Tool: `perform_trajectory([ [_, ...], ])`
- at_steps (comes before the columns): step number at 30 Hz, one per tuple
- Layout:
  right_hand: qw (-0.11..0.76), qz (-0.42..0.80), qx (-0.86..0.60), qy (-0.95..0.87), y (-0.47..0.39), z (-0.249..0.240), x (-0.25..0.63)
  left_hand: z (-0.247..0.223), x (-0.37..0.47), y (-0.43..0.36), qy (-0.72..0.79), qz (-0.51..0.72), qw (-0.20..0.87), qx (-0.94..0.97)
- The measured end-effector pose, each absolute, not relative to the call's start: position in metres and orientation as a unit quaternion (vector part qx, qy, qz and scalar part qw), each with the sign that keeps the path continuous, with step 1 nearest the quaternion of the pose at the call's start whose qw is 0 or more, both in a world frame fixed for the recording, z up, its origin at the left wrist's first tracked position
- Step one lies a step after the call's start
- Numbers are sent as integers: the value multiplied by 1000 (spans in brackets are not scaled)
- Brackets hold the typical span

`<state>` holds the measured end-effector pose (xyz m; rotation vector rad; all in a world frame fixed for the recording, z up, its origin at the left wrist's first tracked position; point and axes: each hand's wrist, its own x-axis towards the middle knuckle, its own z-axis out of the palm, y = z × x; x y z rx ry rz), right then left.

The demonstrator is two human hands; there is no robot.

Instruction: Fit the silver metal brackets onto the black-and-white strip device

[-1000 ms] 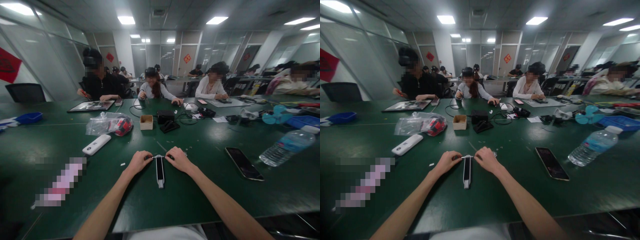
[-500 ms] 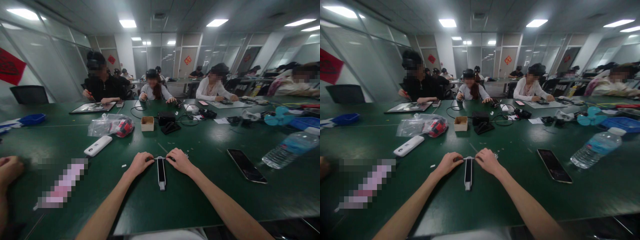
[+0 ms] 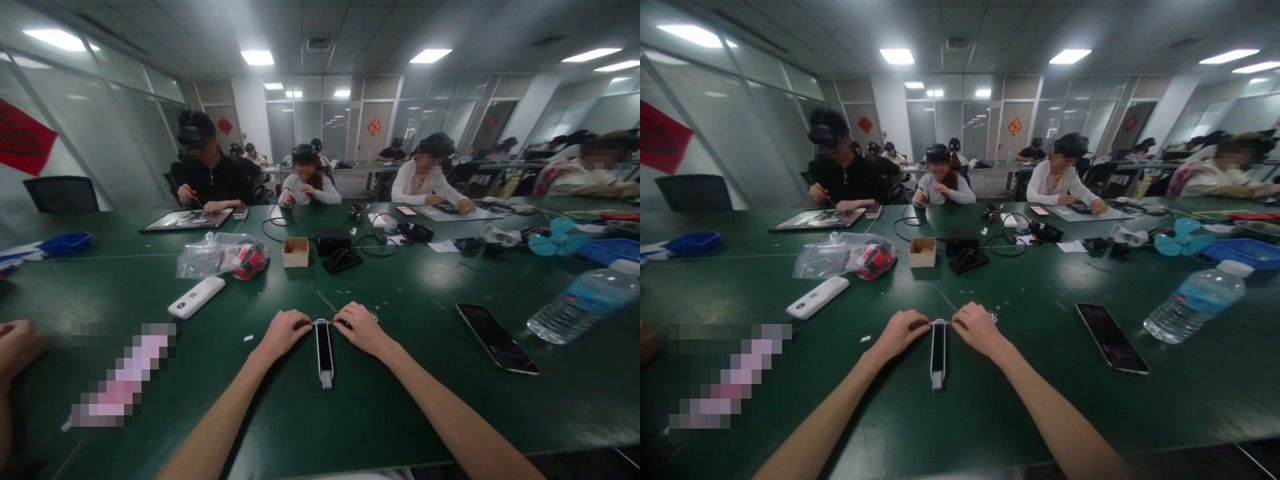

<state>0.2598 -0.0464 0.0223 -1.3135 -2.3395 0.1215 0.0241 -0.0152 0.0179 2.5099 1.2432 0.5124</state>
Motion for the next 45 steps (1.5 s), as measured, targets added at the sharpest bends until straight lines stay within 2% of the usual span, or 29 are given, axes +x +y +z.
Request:
perform_trajectory([
  [45, 227, 50, -478, -847, -46, 22, 260, 13, 28, -16, 409, 199, 152, 878],
])
